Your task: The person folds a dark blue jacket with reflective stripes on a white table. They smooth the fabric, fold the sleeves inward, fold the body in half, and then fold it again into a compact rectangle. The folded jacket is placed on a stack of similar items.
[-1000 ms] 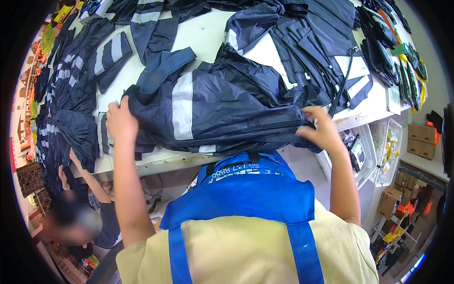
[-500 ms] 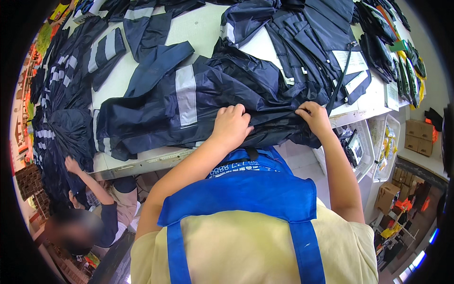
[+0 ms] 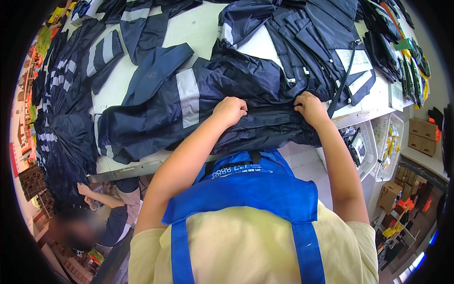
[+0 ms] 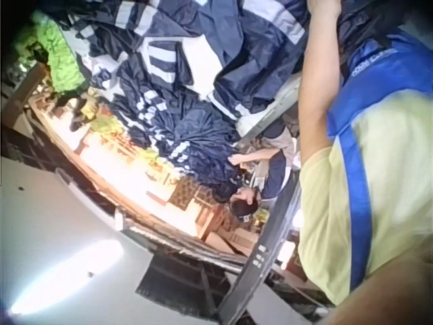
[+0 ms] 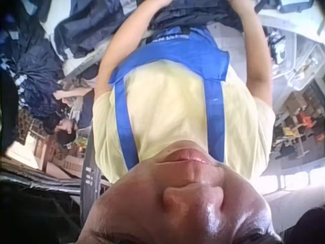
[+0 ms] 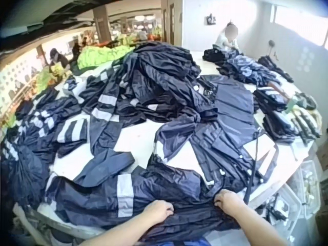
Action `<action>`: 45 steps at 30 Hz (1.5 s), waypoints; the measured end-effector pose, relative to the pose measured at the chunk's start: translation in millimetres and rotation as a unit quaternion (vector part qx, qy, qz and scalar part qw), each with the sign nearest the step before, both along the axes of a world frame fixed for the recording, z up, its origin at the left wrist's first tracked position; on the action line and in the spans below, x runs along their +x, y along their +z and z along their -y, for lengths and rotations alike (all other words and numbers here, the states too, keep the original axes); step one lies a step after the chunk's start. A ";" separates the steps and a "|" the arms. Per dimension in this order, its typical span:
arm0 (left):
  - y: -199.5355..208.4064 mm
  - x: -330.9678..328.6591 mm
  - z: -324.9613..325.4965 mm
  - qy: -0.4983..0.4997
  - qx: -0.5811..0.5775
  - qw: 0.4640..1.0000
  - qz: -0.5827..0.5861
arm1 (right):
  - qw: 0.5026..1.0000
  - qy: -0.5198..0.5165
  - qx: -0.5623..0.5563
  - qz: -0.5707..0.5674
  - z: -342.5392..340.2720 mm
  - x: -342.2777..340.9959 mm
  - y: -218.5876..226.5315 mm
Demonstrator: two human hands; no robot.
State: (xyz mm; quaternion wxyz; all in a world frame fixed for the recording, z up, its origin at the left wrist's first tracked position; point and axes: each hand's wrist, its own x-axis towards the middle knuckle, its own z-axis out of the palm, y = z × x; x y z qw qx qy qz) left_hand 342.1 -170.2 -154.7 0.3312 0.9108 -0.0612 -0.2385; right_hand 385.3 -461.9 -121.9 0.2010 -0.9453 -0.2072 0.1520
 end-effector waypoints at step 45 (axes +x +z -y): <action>106.3 -193.6 -263.5 0.267 0.011 0.928 0.258 | 0.967 0.209 0.145 0.013 -259.9 -64.1 -14.2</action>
